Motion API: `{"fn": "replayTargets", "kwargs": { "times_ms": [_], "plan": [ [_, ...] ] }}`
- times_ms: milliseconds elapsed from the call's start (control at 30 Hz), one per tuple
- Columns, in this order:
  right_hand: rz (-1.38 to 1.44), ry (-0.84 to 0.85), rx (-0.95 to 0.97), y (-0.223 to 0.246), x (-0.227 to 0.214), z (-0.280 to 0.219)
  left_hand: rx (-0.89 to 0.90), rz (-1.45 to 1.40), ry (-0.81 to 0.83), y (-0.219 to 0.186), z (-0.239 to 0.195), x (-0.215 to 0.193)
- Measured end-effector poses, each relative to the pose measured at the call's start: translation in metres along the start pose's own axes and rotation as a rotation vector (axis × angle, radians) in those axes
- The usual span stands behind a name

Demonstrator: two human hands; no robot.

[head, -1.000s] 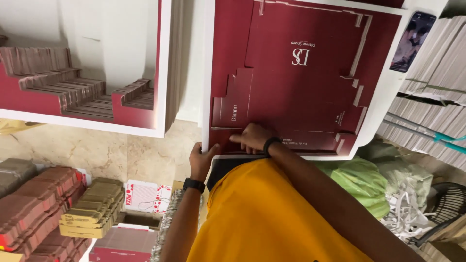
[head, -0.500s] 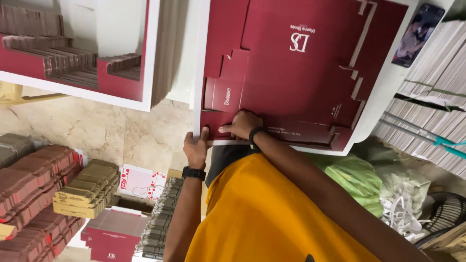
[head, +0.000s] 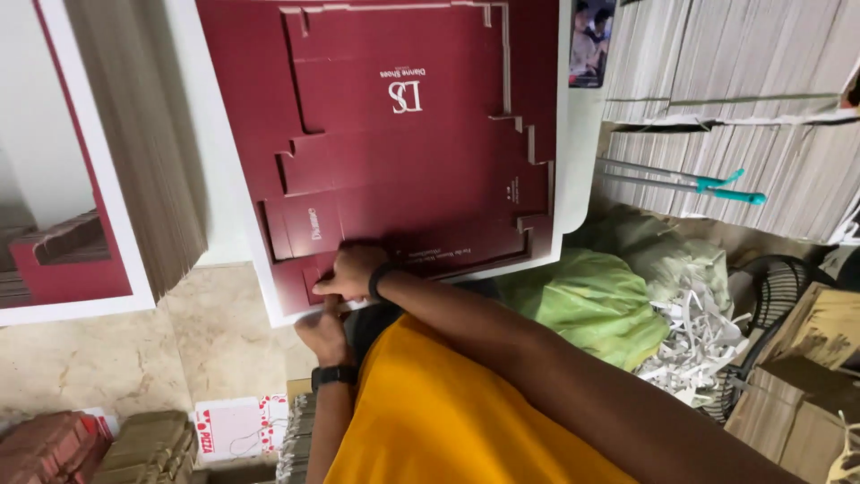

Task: Punching out pre-cut box templates from cardboard sheets and stacking the finished templates and frames.

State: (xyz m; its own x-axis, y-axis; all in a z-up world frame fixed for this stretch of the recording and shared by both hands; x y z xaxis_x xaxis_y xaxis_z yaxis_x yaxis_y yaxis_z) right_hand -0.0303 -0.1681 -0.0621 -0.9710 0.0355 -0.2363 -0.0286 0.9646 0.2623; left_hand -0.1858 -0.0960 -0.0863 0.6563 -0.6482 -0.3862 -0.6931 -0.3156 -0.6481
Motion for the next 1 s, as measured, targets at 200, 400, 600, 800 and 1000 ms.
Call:
{"fn": "replayTargets", "kwargs": {
  "times_ms": [200, 400, 600, 800, 1000],
  "plan": [
    [0.047, 0.045, -0.001, 0.009, -0.018, 0.007, 0.08, -0.07, -0.032, 0.024, 0.029, 0.005],
    [0.172, 0.116, 0.039, 0.012, -0.033, -0.017, -0.001, -0.107, 0.019, 0.036, 0.028, 0.002],
    [0.188, 0.161, 0.043, 0.018, -0.032, -0.016, 0.031, -0.019, -0.083, -0.004, 0.002, 0.0],
    [-0.021, -0.011, 0.1, 0.042, -0.057, -0.055, 0.108, 0.285, -0.194, -0.011, -0.004, -0.004],
    [0.009, -0.006, 0.148, 0.024, -0.04, -0.026, 0.148, 0.127, -0.111, -0.027, 0.003, -0.031]
  ]
}}
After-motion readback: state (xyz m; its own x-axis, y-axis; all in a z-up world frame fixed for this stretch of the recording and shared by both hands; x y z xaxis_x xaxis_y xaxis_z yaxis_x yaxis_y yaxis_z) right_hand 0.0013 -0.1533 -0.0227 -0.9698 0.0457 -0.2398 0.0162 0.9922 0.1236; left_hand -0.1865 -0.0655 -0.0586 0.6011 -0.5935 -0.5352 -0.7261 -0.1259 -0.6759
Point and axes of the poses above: each hand's wrist, its own z-axis towards the middle knuckle, its own x-axis out of the palm, y = z × x, the point moved 7 cm from there along z, towards the middle knuckle, and after that the axes turned 11 degrees about x, right-handed, at the moved point
